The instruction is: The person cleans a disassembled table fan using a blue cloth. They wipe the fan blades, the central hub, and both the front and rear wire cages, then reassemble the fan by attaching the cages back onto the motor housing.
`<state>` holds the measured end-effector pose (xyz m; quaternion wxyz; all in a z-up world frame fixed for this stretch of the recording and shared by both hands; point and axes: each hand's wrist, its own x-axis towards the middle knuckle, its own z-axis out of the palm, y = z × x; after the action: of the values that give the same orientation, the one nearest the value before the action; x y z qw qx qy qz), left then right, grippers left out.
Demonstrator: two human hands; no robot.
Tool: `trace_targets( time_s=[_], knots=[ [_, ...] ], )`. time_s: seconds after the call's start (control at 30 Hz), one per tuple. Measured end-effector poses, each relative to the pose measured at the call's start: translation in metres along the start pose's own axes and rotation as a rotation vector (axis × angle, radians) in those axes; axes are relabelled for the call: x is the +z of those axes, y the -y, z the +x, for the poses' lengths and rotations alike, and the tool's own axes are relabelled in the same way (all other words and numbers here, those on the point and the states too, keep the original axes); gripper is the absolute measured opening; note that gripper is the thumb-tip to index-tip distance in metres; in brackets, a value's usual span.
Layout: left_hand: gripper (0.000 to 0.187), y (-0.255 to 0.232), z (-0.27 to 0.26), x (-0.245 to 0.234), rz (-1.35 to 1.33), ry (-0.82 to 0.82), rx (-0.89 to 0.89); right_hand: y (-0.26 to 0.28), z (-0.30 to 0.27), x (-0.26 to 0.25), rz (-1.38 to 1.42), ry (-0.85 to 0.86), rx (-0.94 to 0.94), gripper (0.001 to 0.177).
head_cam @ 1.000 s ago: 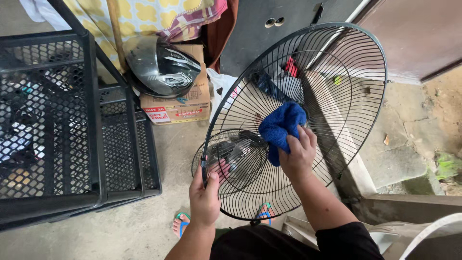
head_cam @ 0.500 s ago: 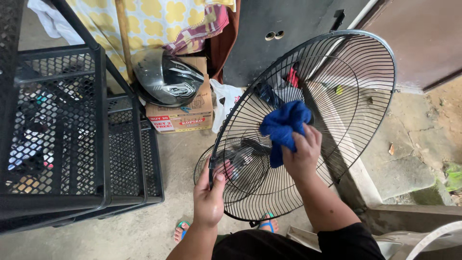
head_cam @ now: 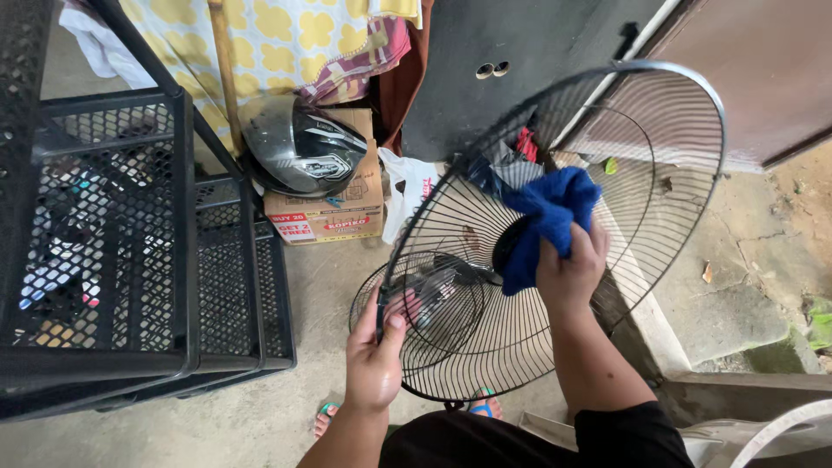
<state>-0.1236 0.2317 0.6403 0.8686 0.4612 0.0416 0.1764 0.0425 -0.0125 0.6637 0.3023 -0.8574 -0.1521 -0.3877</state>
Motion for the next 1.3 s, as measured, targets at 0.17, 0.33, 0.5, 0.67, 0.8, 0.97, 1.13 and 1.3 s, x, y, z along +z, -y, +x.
trace_targets(
  time_s=[0.17, 0.33, 0.5, 0.67, 0.8, 0.97, 1.13, 1.3],
  knots=[
    [0.052, 0.001, 0.002, 0.005, -0.045, 0.002, -0.006, 0.026, 0.005, -0.009, 0.026, 0.146, -0.375, 0.036],
    [0.052, 0.001, 0.003, 0.004, -0.063, -0.019, 0.008, 0.038, 0.012, -0.01, -0.002, 0.237, -0.553, 0.036],
    [0.053, -0.001, 0.002, 0.003, -0.057, 0.003, 0.048, 0.005, 0.031, -0.014, -0.12, 0.082, -0.285, 0.034],
    [0.053, 0.004, 0.005, 0.0, -0.09, -0.041, 0.06, -0.019, 0.004, -0.012, 0.01, 0.11, -0.032, 0.03],
    [0.052, 0.004, 0.007, 0.0, -0.104, -0.075, 0.041, -0.005, -0.031, -0.004, 0.082, 0.072, 0.019, 0.031],
    [0.052, -0.007, 0.003, 0.004, -0.109, -0.081, 0.028, 0.012, -0.042, 0.001, 0.176, 0.034, 0.055, 0.031],
    [0.053, -0.011, -0.006, 0.005, -0.109, -0.003, 0.111, 0.012, 0.0, -0.009, 0.081, -0.013, 0.004, 0.036],
    [0.053, -0.007, -0.014, 0.002, 0.018, -0.031, 0.069, 0.039, 0.023, -0.024, -0.043, 0.15, -0.24, 0.039]
  ],
)
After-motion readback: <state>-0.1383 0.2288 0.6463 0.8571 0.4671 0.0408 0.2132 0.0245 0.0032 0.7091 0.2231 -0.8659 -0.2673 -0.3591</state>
